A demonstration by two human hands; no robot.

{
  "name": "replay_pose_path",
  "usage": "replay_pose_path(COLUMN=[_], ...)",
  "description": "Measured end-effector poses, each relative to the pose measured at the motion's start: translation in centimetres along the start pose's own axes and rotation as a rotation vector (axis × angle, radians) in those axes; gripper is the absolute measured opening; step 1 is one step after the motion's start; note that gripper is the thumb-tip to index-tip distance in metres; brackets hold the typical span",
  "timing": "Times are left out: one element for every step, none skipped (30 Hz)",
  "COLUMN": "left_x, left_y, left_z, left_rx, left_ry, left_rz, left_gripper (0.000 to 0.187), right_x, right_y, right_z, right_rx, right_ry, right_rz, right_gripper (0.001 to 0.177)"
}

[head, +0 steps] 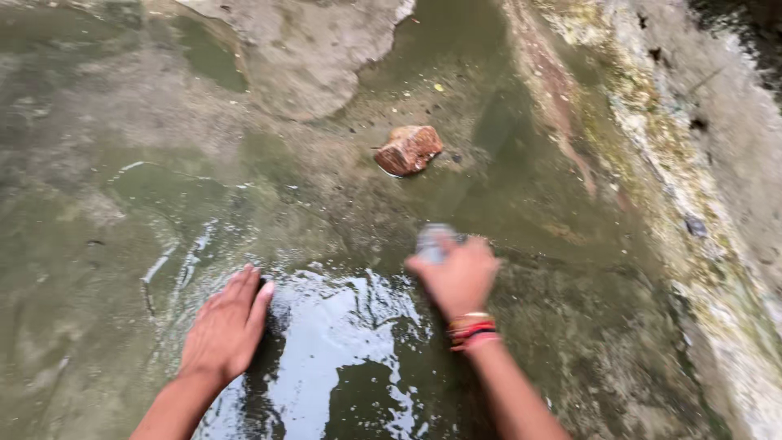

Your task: The person scrubs a concrete floor and the base of a wall with a handheld brush, then rinses the area using a water hose.

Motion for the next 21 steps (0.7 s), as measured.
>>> replay_pose_path(left_x=[-0.5,-1.0,-1.3,-1.5,-0.9,-0.1,0.6,1.1,1.3,1.6,2.0,2.1,2.0,1.7,1.5,1.1,0.2,-0.8,-1.4,-2.0,-3.0], left_y=[0.2,0.3,0.2,0.2,0.1,-0.4,-0.7,-0.7,-1.0,-1.0,-0.6,-0.7,-0.9,-1.0,-0.9,-0.7,-1.3,-1.7,-2.0,-2.0,-1.5], left_z=[1.7,3.3,4.3,5.2,5.8,5.7,5.8,5.9,6.0,6.0,6.1,6.0,6.1,6.1,6.2,6.3,6.5,6.6,6.4,6.3,6.3], left_rx=[-0.025,-0.049,-0.063,-0.077,-0.090,-0.075,-0.064,-0.052,-0.050,-0.049,-0.048,-0.036,-0.026,-0.015,-0.035,-0.055,-0.071,-0.062,-0.052,-0.042,-0.023], left_ry=[-0.004,-0.007,-0.027,-0.047,-0.060,-0.070,-0.088,-0.107,-0.111,-0.116,-0.120,-0.124,-0.131,-0.137,-0.125,-0.112,-0.101,-0.169,-0.230,-0.292,-0.364], left_rz=[-0.053,-0.105,-0.139,-0.172,-0.191,-0.204,-0.207,-0.211,-0.212,-0.214,-0.204,-0.205,-0.197,-0.189,-0.111,-0.033,0.024,0.086,0.152,0.218,0.234], left_gripper=[0.073,0.072,0.072,0.071,0.071,0.071,0.072,0.073,0.073,0.072,0.072,0.072,0.072,0.071,0.069,0.066,0.064,0.064,0.064,0.064,0.064], right_x=[1.0,0.5,-0.8,-1.6,-2.0,-2.1,-2.8,-3.8,-4.5,-3.6,-4.9,-5.8,-6.0,-5.7,-5.0,-4.1,-3.1,-2.3,-0.6,0.6,-0.2], right_y=[0.6,3.1,5.8,8.9,11.5,12.6,13.7,13.9,12.3,10.0,8.1,6.2,4.1,2.4,2.0,2.3,2.4,4.3,7.0,9.9,13.6], right_z=[5.7,10.5,14.7,17.2,18.1,15.9,12.2,8.1,3.3,-2.1,-6.8,-10.8,-13.3,-14.4,-13.1,-10.6,-7.2,-3.3,0.4,4.2,8.6], right_rx=[-0.027,-0.168,-0.408,-0.505,-0.595,-0.620,-0.637,-0.631,-0.560,-0.270,-0.051,0.070,0.168,0.264,0.219,0.174,0.129,0.050,0.181,0.166,-0.172], right_ry=[0.006,-0.164,-0.256,-0.351,-0.436,-0.457,-0.487,-0.432,-0.277,-0.032,-0.029,-0.080,0.042,0.166,0.182,0.198,0.202,-0.003,-0.120,-0.188,-0.125], right_rz=[0.174,0.224,0.117,0.145,0.185,0.215,0.255,0.175,0.107,0.317,0.152,0.140,0.151,0.159,0.095,0.031,-0.052,-0.085,0.035,0.245,0.240], right_gripper=[0.065,0.070,0.067,0.072,0.077,0.075,0.075,0.078,0.080,0.077,0.068,0.079,0.077,0.075,0.076,0.076,0.076,0.075,0.080,0.094,0.067])
Point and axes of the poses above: each hand's wrist, its own y-axis away from the middle knuckle, its own x-axis out of the palm, z = x × y, the point moved 5 cm from there along -y, towards the middle knuckle, and after that the axes turned 4 degrees about y, right-handed, at the moved point
